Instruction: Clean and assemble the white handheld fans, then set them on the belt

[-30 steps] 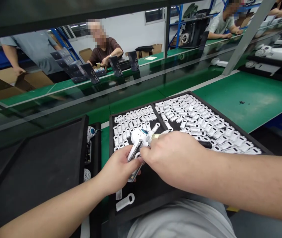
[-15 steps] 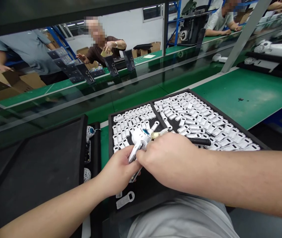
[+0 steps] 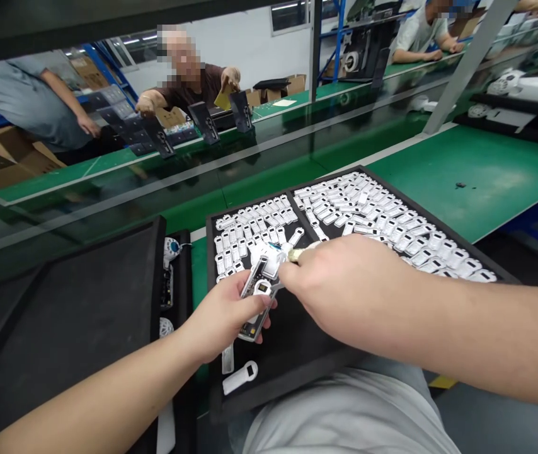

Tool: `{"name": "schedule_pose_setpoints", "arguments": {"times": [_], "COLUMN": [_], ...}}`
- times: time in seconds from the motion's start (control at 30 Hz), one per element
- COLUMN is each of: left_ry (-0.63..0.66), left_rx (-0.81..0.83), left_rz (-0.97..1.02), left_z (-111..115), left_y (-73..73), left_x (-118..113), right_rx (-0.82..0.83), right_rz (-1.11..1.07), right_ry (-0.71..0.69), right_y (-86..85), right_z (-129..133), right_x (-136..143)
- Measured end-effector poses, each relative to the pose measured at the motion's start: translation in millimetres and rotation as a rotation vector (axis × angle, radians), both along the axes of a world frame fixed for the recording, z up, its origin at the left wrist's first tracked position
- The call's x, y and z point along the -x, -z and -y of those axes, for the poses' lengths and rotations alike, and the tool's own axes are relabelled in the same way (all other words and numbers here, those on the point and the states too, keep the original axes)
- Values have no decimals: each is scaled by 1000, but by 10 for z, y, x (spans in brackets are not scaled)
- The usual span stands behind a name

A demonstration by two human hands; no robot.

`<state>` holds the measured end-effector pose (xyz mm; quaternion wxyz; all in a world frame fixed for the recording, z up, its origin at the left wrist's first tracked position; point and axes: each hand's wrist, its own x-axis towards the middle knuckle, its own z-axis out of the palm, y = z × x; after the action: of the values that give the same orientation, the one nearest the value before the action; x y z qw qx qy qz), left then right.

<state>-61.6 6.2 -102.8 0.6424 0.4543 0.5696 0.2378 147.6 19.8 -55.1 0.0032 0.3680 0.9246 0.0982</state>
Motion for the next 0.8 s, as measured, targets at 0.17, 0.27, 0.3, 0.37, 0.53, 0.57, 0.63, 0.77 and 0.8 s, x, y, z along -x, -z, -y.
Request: {"name": "schedule_pose_setpoints", "arguments": {"times": [0.17,0.27,0.3,0.37,0.53,0.57,0.63,0.77,0.8], "left_ry": [46,87,94,101,112,114,117,126,134], "left_rx": [-55,-125,-140,-147,-156,-159,-164,-202,-219], "left_rz": [-32,-69,-83,-99,-96,-99,-108,-144,-160], "left_z": [23,28,28,26,28,32,42,54,55], "left_y": [20,44,48,54,83,91,102,103,101], "left_x": [-2,9,13,18,35,39,44,45,45], "right_rx": [-4,9,12,27,92,96,102,128,140], "right_rz": [-12,-6,-3,14,51,54,58,69,72], "right_ry": [-42,-41,-39,-35,-12,-7,-10,-10,-9], "right_y": [48,42,38,30,21,19,14,-7,-13], "right_z": [19,21,24,31,38,36,32,34,37], "right_x": [96,127,134,143,167,174,187,202,204]}}
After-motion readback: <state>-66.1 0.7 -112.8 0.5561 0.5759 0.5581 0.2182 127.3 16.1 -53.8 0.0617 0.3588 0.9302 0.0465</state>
